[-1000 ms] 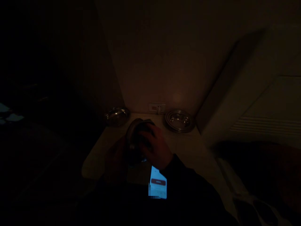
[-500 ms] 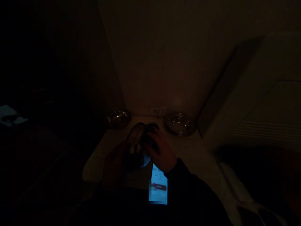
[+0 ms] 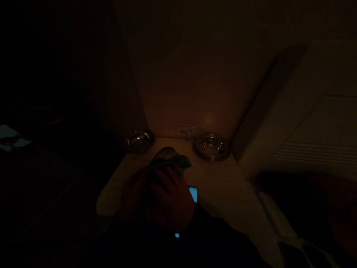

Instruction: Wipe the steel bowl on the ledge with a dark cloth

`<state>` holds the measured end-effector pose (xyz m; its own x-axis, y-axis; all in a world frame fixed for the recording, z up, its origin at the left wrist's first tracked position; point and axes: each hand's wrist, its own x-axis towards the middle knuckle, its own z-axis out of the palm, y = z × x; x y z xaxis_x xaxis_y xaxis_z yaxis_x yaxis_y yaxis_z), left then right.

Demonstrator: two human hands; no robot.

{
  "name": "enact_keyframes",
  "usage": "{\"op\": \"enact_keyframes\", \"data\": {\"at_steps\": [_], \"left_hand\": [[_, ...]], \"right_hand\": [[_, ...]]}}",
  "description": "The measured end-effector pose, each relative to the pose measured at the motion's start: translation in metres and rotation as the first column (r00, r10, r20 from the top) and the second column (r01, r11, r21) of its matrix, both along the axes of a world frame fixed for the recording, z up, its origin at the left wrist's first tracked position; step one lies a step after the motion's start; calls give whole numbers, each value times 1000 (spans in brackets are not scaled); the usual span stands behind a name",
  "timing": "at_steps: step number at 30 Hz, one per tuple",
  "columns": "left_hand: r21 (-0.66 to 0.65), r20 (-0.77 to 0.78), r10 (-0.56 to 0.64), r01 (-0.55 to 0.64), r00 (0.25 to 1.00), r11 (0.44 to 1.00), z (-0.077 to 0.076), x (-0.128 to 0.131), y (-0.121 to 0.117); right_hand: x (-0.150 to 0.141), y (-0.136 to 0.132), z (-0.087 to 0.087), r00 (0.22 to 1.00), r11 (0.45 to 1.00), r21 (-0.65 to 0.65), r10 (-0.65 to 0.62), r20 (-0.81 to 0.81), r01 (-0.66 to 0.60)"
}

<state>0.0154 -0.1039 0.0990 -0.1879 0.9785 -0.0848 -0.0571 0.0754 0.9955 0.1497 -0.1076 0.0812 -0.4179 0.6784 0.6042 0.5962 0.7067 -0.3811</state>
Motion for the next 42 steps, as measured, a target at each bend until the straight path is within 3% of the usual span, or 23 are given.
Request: {"op": "enact_keyframes", "data": {"at_steps": [2, 7, 10, 13, 15, 18, 20, 24, 29, 33, 36, 39, 42], "left_hand": [[-2, -6, -23, 23, 1000, 1000, -1, -2, -3], [-38, 13, -12, 13, 1000, 999, -1, -4, -9], [-13, 35, -1, 2, 999, 1000, 0, -4, -7], [-21, 55, 19, -18, 998, 1000, 0, -2, -8], [-24, 36, 16, -15, 999, 1000, 0, 0, -11], [-4, 10, -2, 2, 1000, 1000, 2, 1, -15], [17, 3, 2, -2, 1000, 1000, 3, 0, -15], [4, -45, 15, -15, 999, 1000, 0, 0, -13], [-16, -41, -17, 16, 999, 1000, -1, 1, -8], [-3, -97, 27, -28, 995, 1000, 0, 1, -8], [-29, -84, 15, -18, 996, 999, 2, -2, -13], [14, -32, 57, -57, 998, 998, 6, -9, -15], [78, -22, 162, -160, 986, 984, 12, -15, -12]], "right_hand": [[4, 8, 1, 1000, 1000, 1, 11, -13, -11], [15, 31, 6, 961, 984, -159, -119, -252, 80], [6, 15, 4, 983, 993, -80, -95, -158, 83], [2, 6, 1, 999, 1000, 19, 2, -54, -1], [6, 10, 0, 994, 1000, -16, 0, -112, -2], [12, 16, 1, 963, 987, -136, -111, -245, 79], [12, 13, 1, 970, 989, -114, -121, -210, 99], [10, 7, -3, 997, 1000, -6, -8, -83, 8], [8, 4, -10, 982, 991, -78, -115, -148, 104], [5, 3, -14, 997, 998, 51, 49, -53, -46], [18, 24, -17, 954, 994, -109, -27, -298, -6], [32, 45, -26, 810, 909, -414, -208, -548, -47], [37, 48, -40, 681, 855, -513, -334, -651, -71]]}}
